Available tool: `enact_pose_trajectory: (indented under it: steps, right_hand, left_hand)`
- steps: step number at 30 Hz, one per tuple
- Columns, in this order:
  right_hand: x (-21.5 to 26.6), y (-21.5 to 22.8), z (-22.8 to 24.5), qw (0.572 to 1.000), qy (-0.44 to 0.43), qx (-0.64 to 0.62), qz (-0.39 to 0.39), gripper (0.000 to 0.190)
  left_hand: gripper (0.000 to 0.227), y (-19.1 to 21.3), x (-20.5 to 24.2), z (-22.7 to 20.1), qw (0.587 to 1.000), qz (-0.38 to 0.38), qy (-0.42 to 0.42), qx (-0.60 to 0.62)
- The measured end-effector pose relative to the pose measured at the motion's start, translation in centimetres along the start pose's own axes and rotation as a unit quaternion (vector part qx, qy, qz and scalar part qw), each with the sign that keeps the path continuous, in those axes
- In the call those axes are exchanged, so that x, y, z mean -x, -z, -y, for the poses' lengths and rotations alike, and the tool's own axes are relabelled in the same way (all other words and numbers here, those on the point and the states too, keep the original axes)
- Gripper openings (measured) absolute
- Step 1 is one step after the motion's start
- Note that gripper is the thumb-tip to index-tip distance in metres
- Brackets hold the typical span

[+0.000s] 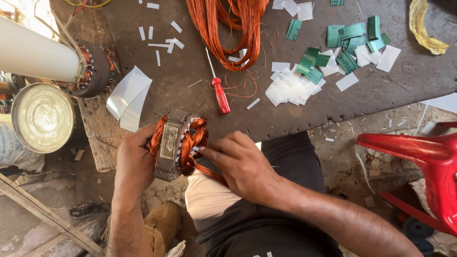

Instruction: The person sits at a workbench and hand-winds enameled copper wire into the slots of a motor stator lamination stack, pulling loops of wire taut and pressing the coils into place around the core, repeatedly feeding the wire around the stator to build up the windings.

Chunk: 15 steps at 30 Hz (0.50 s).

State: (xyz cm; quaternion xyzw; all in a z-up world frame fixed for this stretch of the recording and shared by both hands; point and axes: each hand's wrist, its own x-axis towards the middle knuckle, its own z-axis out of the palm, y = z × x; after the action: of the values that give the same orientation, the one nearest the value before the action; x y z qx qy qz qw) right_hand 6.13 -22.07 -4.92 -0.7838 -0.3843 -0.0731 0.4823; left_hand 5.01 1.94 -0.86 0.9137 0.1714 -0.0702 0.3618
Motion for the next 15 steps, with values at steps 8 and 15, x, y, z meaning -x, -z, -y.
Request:
enact_pose_trajectory:
  steps: [8, 15]
  right_hand:
    - [-0.1, -0.8, 0.1, 1.0, 0.003, 0.027, 0.009, 0.04]
    - [-1.0, -0.4, 0.1, 0.996, 0.026, 0.068, 0.056, 0.034]
  left_hand:
    - [0.025, -0.3, 0.0, 0.1, 0.999, -0.005, -0.035, 0.028]
    - [0.02, -0.5, 0.0, 0.1, 1.0, 0.002, 0.01, 0.028]
